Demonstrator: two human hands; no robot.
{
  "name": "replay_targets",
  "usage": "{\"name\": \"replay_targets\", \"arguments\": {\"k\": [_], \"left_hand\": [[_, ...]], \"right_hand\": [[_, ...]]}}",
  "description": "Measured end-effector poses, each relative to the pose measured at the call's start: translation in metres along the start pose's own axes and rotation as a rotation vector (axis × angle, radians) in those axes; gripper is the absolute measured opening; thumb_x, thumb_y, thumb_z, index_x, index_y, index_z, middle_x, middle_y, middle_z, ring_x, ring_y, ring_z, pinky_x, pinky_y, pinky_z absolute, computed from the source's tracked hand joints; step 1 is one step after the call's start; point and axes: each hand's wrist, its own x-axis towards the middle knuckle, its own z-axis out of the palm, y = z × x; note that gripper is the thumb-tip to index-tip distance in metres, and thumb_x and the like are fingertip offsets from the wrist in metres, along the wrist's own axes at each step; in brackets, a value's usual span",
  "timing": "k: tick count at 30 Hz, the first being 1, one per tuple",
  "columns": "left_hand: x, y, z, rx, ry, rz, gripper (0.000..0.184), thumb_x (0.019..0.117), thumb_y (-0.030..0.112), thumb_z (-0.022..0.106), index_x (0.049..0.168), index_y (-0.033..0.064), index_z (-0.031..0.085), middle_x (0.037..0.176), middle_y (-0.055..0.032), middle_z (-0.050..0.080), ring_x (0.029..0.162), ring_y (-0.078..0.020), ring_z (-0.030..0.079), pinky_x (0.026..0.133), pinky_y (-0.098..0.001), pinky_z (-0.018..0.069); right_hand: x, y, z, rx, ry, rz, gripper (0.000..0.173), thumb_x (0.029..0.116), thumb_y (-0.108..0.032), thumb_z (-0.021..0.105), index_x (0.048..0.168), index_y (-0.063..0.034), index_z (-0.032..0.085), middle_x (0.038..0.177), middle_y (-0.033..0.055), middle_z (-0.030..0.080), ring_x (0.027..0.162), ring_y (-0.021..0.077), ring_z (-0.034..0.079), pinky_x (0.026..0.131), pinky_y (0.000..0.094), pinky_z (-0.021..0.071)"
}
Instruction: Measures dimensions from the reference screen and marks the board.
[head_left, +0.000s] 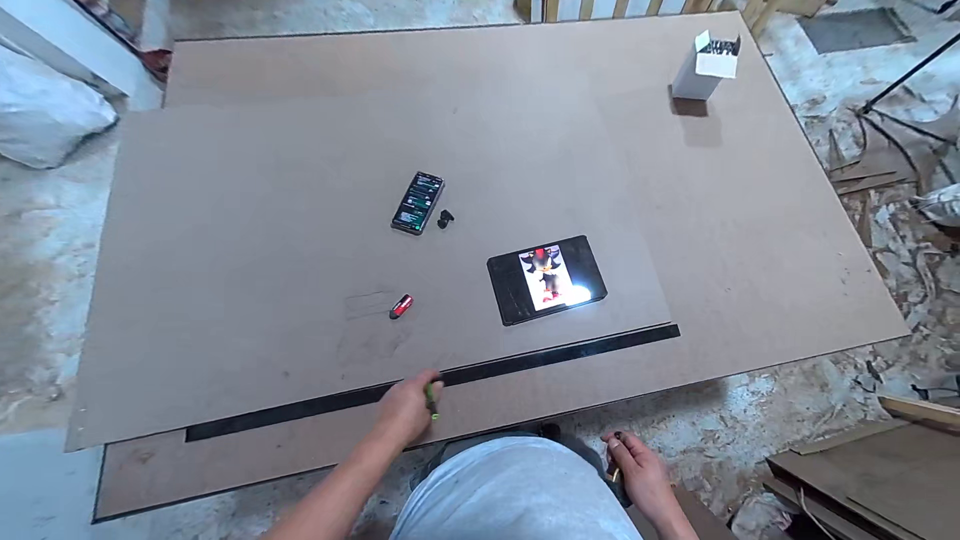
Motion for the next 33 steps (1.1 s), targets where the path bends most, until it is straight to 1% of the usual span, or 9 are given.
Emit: {"name": "replay_targets", "arguments": {"k": [2,5,7,9,13,17,20,28,33], "left_hand": [[0.007,0.039,0.002,-0.115,-0.101,0.21,0.037,0.1101,0.035,0.043,0.136,0.0183,0.064,0.111,-0.0095,0.075,0.103,-0.027,0.072,0.096,-0.0541,0.0559],[0.021,0.102,0.005,-0.273,-0.239,0.476,0.033,0.1099,0.032,0.047,0.134,0.0179,0.065,0.113,-0.0017,0.076,0.101,-0.0162,0.072,0.096,-0.046,0.0569],[0.023,0.135,0.007,-0.304,-0.287,0.546,0.03,0.1081,0.032,0.052,0.132,0.02,0.066,0.114,0.0009,0.074,0.101,-0.0115,0.071,0.096,-0.0416,0.0574],[0.026,0.159,0.004,-0.313,-0.289,0.576,0.027,0.1053,0.03,0.058,0.128,0.0196,0.068,0.114,0.0018,0.074,0.102,-0.0099,0.071,0.095,-0.0392,0.058],[0.033,0.175,-0.001,-0.25,-0.25,0.483,0.021,0.1029,0.032,0.063,0.118,0.0202,0.07,0.102,0.0001,0.074,0.092,-0.0152,0.071,0.087,-0.045,0.0587],[0.03,0.177,0.011,-0.296,-0.289,0.323,0.022,0.1003,0.033,0.066,0.116,0.0183,0.07,0.099,-0.0024,0.074,0.092,-0.017,0.071,0.087,-0.0455,0.0586],[0.023,0.182,0.029,-0.376,-0.314,0.18,0.029,0.1001,0.034,0.065,0.122,0.0155,0.068,0.109,-0.0067,0.072,0.102,-0.0219,0.069,0.095,-0.0497,0.0556],[0.022,0.187,0.031,-0.457,-0.283,0.115,0.034,0.1002,0.036,0.065,0.122,0.0111,0.066,0.108,-0.01,0.072,0.102,-0.0232,0.069,0.095,-0.0473,0.0546],[0.022,0.18,0.028,-0.48,-0.282,0.133,0.034,0.1008,0.038,0.065,0.121,0.0101,0.066,0.104,-0.01,0.071,0.096,-0.0225,0.069,0.091,-0.047,0.0554]], "right_hand": [[0.012,-0.021,0.012,-0.142,-0.06,-0.083,0.033,0.1091,-0.036,0.046,0.122,-0.0219,0.073,0.085,-0.0042,0.071,0.074,0.0101,0.068,0.071,0.0342,0.0593],[0.044,-0.063,0.026,-0.349,-0.165,-0.213,0.037,0.1095,-0.041,0.043,0.125,-0.0268,0.073,0.089,-0.0054,0.073,0.078,0.0084,0.069,0.077,0.037,0.0601],[0.061,-0.087,0.031,-0.483,-0.252,-0.239,0.038,0.1094,-0.045,0.041,0.124,-0.0288,0.073,0.091,-0.0043,0.074,0.083,0.0108,0.07,0.081,0.0414,0.059],[0.08,-0.109,0.033,-0.561,-0.305,-0.261,0.038,0.1086,-0.044,0.043,0.113,-0.0226,0.074,0.087,0.0001,0.073,0.082,0.0159,0.07,0.079,0.0459,0.0578],[0.117,-0.131,0.021,-0.67,-0.479,-0.324,0.044,0.1085,-0.046,0.043,0.096,-0.0142,0.072,0.083,0.0031,0.068,0.079,0.0182,0.067,0.075,0.0452,0.056],[0.143,-0.133,0.008,-0.741,-0.685,-0.396,0.047,0.1083,-0.048,0.044,0.1,-0.011,0.071,0.088,0.0072,0.069,0.084,0.0221,0.068,0.079,0.0472,0.0556],[0.155,-0.126,0.004,-0.785,-0.783,-0.45,0.048,0.1078,-0.049,0.044,0.108,-0.0103,0.072,0.099,0.0102,0.073,0.096,0.0262,0.07,0.089,0.0517,0.0557],[0.174,-0.129,-0.004,-0.77,-0.828,-0.43,0.048,0.103,-0.059,0.05,0.106,-0.016,0.072,0.09,0.0045,0.071,0.085,0.0192,0.068,0.082,0.0458,0.0556],[0.17,-0.125,-0.003,-0.74,-0.758,-0.436,0.048,0.1015,-0.062,0.051,0.108,-0.0192,0.073,0.091,0.0012,0.072,0.085,0.0158,0.069,0.082,0.0435,0.0565]]}}
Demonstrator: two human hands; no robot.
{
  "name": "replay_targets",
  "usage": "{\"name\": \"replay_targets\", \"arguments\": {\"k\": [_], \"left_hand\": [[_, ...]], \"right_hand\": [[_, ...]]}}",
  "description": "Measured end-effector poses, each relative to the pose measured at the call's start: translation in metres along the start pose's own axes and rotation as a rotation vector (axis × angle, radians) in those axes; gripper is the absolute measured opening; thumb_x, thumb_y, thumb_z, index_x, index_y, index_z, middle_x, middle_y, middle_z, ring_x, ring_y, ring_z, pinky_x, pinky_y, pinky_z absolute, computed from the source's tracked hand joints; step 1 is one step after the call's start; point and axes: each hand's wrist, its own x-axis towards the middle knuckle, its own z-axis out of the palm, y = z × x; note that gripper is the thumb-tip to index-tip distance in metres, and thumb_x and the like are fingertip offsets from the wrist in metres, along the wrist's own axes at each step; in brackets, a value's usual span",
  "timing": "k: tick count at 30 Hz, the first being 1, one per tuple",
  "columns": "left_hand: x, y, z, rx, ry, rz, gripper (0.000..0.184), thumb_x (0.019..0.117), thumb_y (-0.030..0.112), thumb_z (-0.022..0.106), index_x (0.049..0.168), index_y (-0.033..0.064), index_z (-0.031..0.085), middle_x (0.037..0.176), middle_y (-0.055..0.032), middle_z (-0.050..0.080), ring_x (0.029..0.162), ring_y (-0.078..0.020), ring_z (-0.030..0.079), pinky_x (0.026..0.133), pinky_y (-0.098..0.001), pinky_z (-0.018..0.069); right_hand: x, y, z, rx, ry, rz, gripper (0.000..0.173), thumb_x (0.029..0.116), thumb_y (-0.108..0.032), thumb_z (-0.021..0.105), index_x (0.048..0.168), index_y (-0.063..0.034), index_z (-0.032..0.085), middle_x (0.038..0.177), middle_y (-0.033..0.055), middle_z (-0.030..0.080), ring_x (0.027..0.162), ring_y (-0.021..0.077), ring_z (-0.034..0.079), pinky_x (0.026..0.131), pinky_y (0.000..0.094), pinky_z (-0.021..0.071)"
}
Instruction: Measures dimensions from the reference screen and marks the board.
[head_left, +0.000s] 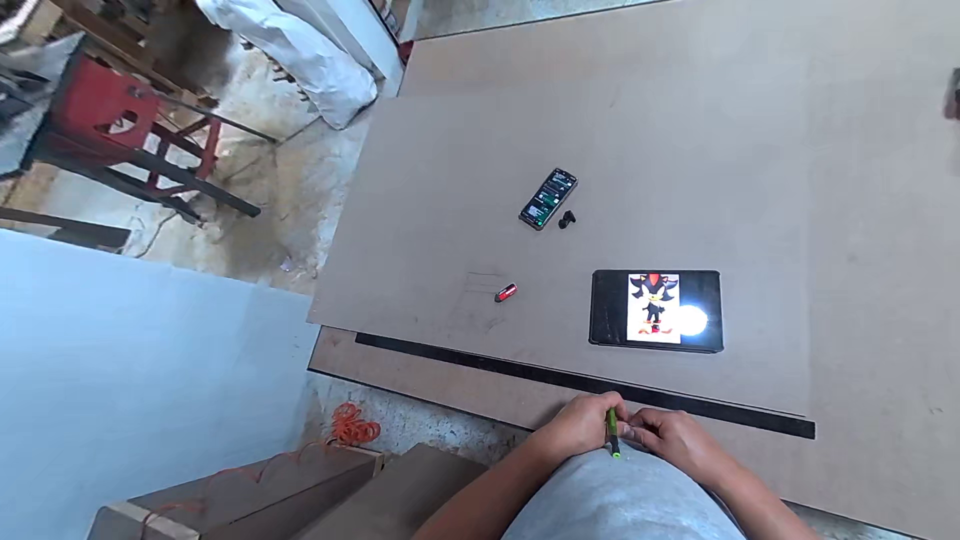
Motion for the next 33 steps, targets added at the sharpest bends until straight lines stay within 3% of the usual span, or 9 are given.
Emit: {"name": "replay_targets", "arguments": {"k": [6,12,15,24,33], "left_hand": [[0.005,-0.002,-0.007,0.055,-0.072,0.018,0.035,0.1025,0.039,0.062,0.123,0.0113,0.065,0.103,-0.0084,0.072,0.097,-0.0207,0.069,0.092,-0.0453,0.055],[0.007,-0.009,-0.005,0.058,-0.056,0.065,0.03,0.101,0.037,0.065,0.12,0.0128,0.067,0.1,-0.0056,0.073,0.094,-0.0192,0.07,0.09,-0.0454,0.0567],[0.007,-0.015,-0.003,0.063,-0.022,0.094,0.028,0.0997,0.037,0.067,0.115,0.0142,0.068,0.093,-0.0037,0.072,0.086,-0.0173,0.07,0.083,-0.0439,0.058],[0.005,-0.019,-0.003,0.069,-0.005,0.074,0.025,0.0997,0.039,0.067,0.111,0.0172,0.068,0.088,-0.0003,0.071,0.082,-0.014,0.069,0.079,-0.0411,0.0579],[0.005,-0.016,-0.005,0.068,-0.004,0.046,0.025,0.1,0.038,0.067,0.112,0.0169,0.068,0.089,-0.0011,0.072,0.084,-0.0159,0.07,0.081,-0.0438,0.058]], "right_hand": [[-0.007,-0.002,0.006,0.037,0.075,0.063,0.046,0.1,-0.061,0.054,0.106,-0.0199,0.074,0.088,-0.0007,0.071,0.082,0.0129,0.068,0.079,0.0404,0.0564],[-0.012,-0.012,0.006,0.047,0.072,0.122,0.044,0.101,-0.058,0.055,0.109,-0.0198,0.074,0.093,0.0003,0.073,0.089,0.0137,0.07,0.085,0.0419,0.0566],[-0.014,-0.013,0.007,0.053,0.076,0.138,0.04,0.1014,-0.055,0.056,0.109,-0.0204,0.074,0.092,-0.0007,0.073,0.087,0.0131,0.069,0.083,0.0418,0.0567],[-0.015,-0.012,0.008,0.066,0.095,0.134,0.036,0.1006,-0.054,0.059,0.104,-0.0214,0.074,0.084,-0.0035,0.07,0.078,0.0099,0.067,0.075,0.0383,0.0565],[-0.012,-0.012,0.002,0.051,0.057,0.122,0.036,0.1017,-0.051,0.058,0.107,-0.0194,0.074,0.088,-0.0003,0.071,0.082,0.0137,0.068,0.078,0.0426,0.0566]]}}
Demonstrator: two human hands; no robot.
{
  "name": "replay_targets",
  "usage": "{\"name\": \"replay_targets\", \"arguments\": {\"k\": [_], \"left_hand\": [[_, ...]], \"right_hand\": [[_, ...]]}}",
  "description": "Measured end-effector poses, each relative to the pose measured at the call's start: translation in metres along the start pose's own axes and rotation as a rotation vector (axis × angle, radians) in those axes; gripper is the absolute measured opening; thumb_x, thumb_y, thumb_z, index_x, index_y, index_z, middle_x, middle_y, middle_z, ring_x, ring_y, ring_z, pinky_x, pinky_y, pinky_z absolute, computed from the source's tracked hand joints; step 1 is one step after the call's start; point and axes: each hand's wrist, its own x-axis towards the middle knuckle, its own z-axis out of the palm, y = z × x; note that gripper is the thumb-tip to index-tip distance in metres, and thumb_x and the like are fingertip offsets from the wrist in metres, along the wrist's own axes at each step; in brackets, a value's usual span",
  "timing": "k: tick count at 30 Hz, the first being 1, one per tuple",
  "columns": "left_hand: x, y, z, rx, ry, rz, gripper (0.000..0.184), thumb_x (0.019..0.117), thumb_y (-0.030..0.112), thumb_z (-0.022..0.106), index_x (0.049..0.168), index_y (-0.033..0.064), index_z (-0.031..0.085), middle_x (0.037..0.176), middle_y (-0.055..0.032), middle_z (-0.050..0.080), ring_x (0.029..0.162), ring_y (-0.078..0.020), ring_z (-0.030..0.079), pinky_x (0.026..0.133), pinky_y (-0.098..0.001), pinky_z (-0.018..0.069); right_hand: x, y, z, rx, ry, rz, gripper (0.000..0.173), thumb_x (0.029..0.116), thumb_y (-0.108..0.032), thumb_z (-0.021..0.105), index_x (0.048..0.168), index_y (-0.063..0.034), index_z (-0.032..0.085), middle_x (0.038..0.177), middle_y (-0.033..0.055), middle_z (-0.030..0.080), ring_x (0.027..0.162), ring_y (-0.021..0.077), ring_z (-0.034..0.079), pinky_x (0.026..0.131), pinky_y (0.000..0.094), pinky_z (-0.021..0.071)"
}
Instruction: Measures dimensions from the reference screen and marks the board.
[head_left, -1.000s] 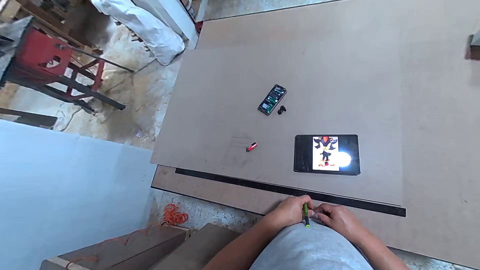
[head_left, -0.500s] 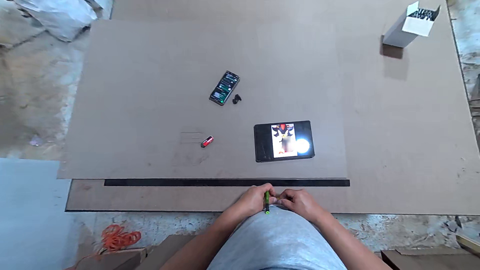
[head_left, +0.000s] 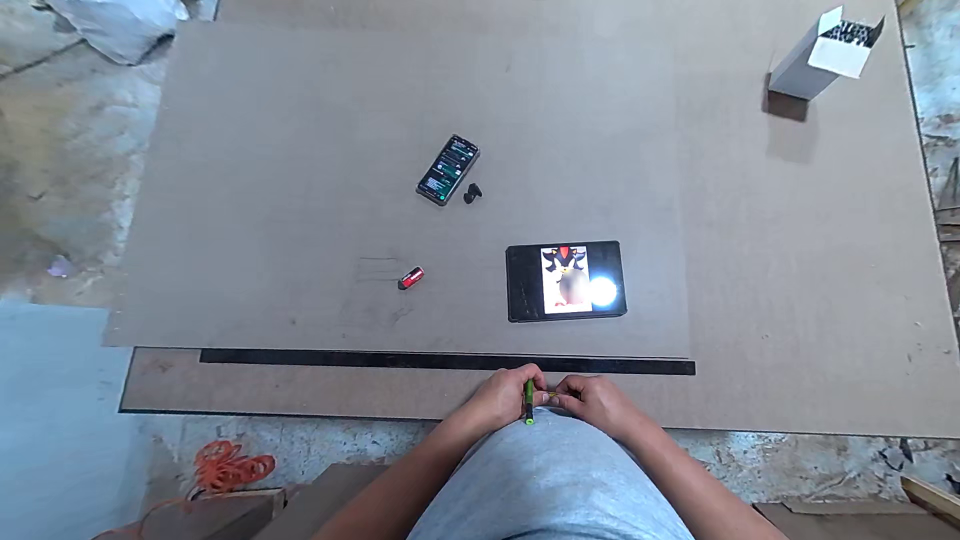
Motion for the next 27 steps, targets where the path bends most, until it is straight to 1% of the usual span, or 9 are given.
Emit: {"name": "replay_targets", "arguments": {"k": [9,12,14,15,18,21,23,25,27], "left_hand": [[0.0,0.001,0.0,-0.005,0.01,-0.012,0.026,0.1,0.041,0.066,0.112,0.0186,0.068,0.088,-0.0001,0.071,0.081,-0.0143,0.069,0.078,-0.0423,0.0578],[-0.003,-0.01,0.001,-0.137,0.09,0.118,0.037,0.1033,0.047,0.057,0.123,0.0168,0.066,0.093,0.0008,0.074,0.084,-0.0119,0.071,0.081,-0.0409,0.0595],[-0.002,-0.022,0.0,-0.297,0.167,0.235,0.045,0.1075,0.044,0.044,0.133,0.0132,0.063,0.099,-0.0007,0.076,0.091,-0.0129,0.074,0.086,-0.0393,0.0621],[-0.001,-0.024,-0.002,-0.394,0.199,0.23,0.047,0.1085,0.042,0.039,0.135,0.0122,0.064,0.099,-0.003,0.076,0.09,-0.0156,0.073,0.085,-0.0397,0.0621],[0.002,-0.023,-0.023,-0.478,0.315,0.068,0.045,0.1116,0.029,0.034,0.127,0.0105,0.072,0.091,-0.0037,0.07,0.075,-0.0133,0.062,0.074,-0.0347,0.054],[0.028,-0.034,-0.046,-0.554,0.424,0.066,0.032,0.1058,0.018,0.045,0.117,0.0059,0.072,0.082,-0.0039,0.066,0.064,-0.0107,0.054,0.061,-0.029,0.0463],[0.05,-0.038,-0.056,-0.728,0.502,0.094,0.017,0.0987,0.011,0.055,0.11,0.0023,0.065,0.074,-0.0045,0.062,0.061,-0.0116,0.055,0.058,-0.0276,0.0482],[0.07,-0.036,-0.061,-0.905,0.569,0.112,0.009,0.0966,0.007,0.065,0.104,0.0036,0.062,0.074,-0.0052,0.064,0.063,-0.0123,0.059,0.06,-0.0272,0.0527],[0.085,-0.033,-0.064,-1.013,0.596,0.114,0.013,0.0946,0.006,0.071,0.106,0.003,0.066,0.081,-0.0081,0.068,0.068,-0.0147,0.064,0.064,-0.029,0.0564]], "right_hand": [[0.0,0.001,0.0,-0.004,-0.001,-0.013,0.034,0.103,-0.05,0.056,0.104,-0.0208,0.074,0.085,-0.002,0.07,0.079,0.0121,0.067,0.077,0.0408,0.0564],[-0.002,0.007,0.0,0.042,0.037,-0.046,0.034,0.1062,-0.046,0.052,0.105,-0.0217,0.076,0.086,-0.0024,0.072,0.079,0.0108,0.068,0.078,0.0406,0.0568],[-0.003,0.019,-0.005,0.041,0.143,-0.032,0.033,0.1071,-0.043,0.051,0.109,-0.0224,0.076,0.088,-0.0032,0.074,0.079,0.0108,0.07,0.077,0.0414,0.0595],[-0.005,0.025,-0.011,0.037,0.218,0.009,0.032,0.1075,-0.042,0.051,0.111,-0.0217,0.076,0.086,-0.0022,0.074,0.077,0.0128,0.071,0.076,0.0438,0.0606],[-0.006,0.047,-0.035,0.017,0.421,0.25,0.036,0.1099,-0.04,0.045,0.114,-0.0159,0.071,0.085,0.0076,0.072,0.079,0.0267,0.071,0.074,0.0567,0.0575],[0.001,0.077,-0.055,-0.092,0.5,0.471,0.037,0.1113,-0.038,0.041,0.117,-0.0111,0.066,0.093,0.0162,0.072,0.091,0.0373,0.071,0.078,0.0627,0.0551],[0.006,0.094,-0.059,-0.131,0.476,0.547,0.036,0.1112,-0.036,0.04,0.117,-0.0095,0.065,0.096,0.0179,0.072,0.094,0.039,0.071,0.079,0.063,0.0551],[0.009,0.102,-0.059,-0.105,0.463,0.573,0.037,0.1115,-0.036,0.039,0.114,-0.0093,0.064,0.095,0.0178,0.071,0.093,0.0384,0.071,0.078,0.0623,0.055],[0.011,0.102,-0.061,-0.06,0.455,0.563,0.038,0.1121,-0.036,0.037,0.114,-0.0079,0.063,0.094,0.0173,0.07,0.092,0.0371,0.07,0.079,0.062,0.0548]]}}
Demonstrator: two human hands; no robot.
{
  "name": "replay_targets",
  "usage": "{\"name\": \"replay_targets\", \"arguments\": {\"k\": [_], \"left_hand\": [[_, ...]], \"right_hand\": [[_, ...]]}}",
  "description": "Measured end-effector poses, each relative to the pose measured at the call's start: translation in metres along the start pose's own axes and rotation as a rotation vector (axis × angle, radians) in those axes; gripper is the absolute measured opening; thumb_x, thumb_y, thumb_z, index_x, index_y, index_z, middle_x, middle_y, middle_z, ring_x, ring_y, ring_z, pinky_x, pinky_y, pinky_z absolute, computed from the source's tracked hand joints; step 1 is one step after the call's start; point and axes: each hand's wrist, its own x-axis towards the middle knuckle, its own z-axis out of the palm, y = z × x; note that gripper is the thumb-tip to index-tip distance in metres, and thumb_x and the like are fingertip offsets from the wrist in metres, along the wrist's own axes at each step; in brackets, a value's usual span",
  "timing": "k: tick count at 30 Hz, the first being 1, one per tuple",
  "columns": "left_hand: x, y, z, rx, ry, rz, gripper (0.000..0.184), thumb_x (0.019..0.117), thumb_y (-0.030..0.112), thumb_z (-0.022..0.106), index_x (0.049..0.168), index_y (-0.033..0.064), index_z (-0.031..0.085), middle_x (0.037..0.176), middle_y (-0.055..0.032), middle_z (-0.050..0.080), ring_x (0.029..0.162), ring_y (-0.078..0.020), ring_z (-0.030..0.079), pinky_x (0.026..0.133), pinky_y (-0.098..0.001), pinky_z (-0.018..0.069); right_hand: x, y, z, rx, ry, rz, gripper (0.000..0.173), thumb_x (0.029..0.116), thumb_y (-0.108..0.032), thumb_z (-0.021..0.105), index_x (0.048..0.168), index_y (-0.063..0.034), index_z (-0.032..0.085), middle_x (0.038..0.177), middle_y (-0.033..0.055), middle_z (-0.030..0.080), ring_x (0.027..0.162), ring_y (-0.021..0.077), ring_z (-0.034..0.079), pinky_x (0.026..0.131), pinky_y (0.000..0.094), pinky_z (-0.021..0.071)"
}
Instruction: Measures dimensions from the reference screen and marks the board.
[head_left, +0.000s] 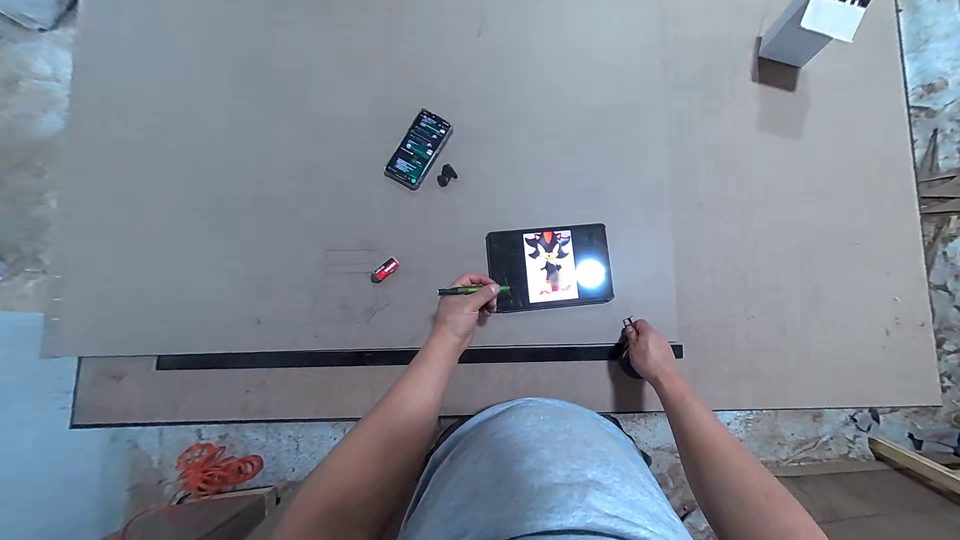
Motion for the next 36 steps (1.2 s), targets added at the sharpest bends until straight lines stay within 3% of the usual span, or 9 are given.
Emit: {"name": "replay_targets", "arguments": {"k": [2,5,8,11,15,19,29,36], "left_hand": [[0.008,-0.002,0.005,-0.029,-0.02,-0.021,0.019,0.0988,0.011,0.067,0.115,0.0014,0.069,0.09,-0.0122,0.072,0.077,-0.0173,0.068,0.071,-0.0302,0.058],[0.015,-0.003,0.012,-0.009,-0.098,-0.037,0.039,0.109,0.024,0.043,0.129,0.0017,0.067,0.103,-0.0117,0.075,0.084,-0.0142,0.067,0.073,-0.0274,0.0527],[0.021,-0.002,0.016,0.044,-0.098,-0.03,0.047,0.1103,0.026,0.034,0.126,0.0014,0.07,0.104,-0.0107,0.077,0.083,-0.012,0.066,0.071,-0.0261,0.0494],[0.027,-0.006,0.018,0.089,-0.042,-0.009,0.038,0.1081,0.022,0.041,0.12,0.0009,0.07,0.096,-0.0114,0.077,0.077,-0.0111,0.066,0.067,-0.0245,0.0487],[0.03,-0.01,0.022,0.086,0.043,-0.009,0.017,0.1019,0.014,0.059,0.106,0.0012,0.07,0.09,-0.0116,0.077,0.072,-0.0114,0.064,0.063,-0.0241,0.0471],[0.031,-0.015,0.021,0.126,0.073,-0.029,0.019,0.0973,0.017,0.072,0.111,0.0052,0.076,0.097,-0.0084,0.079,0.078,-0.0116,0.066,0.07,-0.0266,0.0485],[0.03,-0.012,0.029,0.205,0.092,-0.068,0.02,0.0965,0.021,0.074,0.113,0.0104,0.078,0.102,-0.0042,0.08,0.097,-0.0141,0.072,0.088,-0.0338,0.0553],[0.027,-0.011,0.029,0.208,0.086,-0.068,0.017,0.0964,0.017,0.073,0.11,0.0082,0.078,0.099,-0.0054,0.08,0.092,-0.0138,0.072,0.084,-0.0329,0.0554]], "right_hand": [[0.002,0.001,0.0,0.017,-0.006,0.001,0.039,0.112,-0.036,0.037,0.113,-0.0079,0.064,0.093,0.0163,0.07,0.092,0.0356,0.071,0.08,0.061,0.0551],[0.004,0.001,0.0,0.02,-0.018,0.017,0.039,0.1122,-0.037,0.036,0.113,-0.0088,0.063,0.092,0.0147,0.071,0.091,0.0345,0.071,0.08,0.0597,0.0554],[0.005,0.002,0.001,0.021,-0.028,0.026,0.039,0.1122,-0.038,0.036,0.113,-0.0098,0.063,0.091,0.0139,0.071,0.089,0.0336,0.071,0.079,0.0595,0.0555],[0.004,0.0,-0.001,0.018,-0.036,0.035,0.039,0.1124,-0.038,0.035,0.113,-0.0104,0.063,0.092,0.014,0.07,0.091,0.0337,0.071,0.08,0.0595,0.0549],[0.005,0.001,-0.002,0.024,-0.043,0.041,0.039,0.1122,-0.039,0.035,0.112,-0.0113,0.062,0.092,0.0136,0.07,0.092,0.0339,0.07,0.079,0.0597,0.0544],[0.005,0.001,-0.002,0.041,-0.046,0.048,0.039,0.1122,-0.039,0.036,0.112,-0.0113,0.063,0.092,0.0125,0.071,0.091,0.0329,0.07,0.079,0.06,0.0545],[0.007,0.002,-0.002,0.034,-0.045,0.041,0.039,0.1119,-0.039,0.036,0.112,-0.0114,0.063,0.091,0.0124,0.07,0.09,0.0326,0.07,0.078,0.059,0.055],[0.007,0.001,-0.003,0.034,-0.054,0.043,0.038,0.1119,-0.038,0.036,0.112,-0.0116,0.063,0.093,0.0124,0.071,0.092,0.0333,0.071,0.079,0.0607,0.0546]]}}
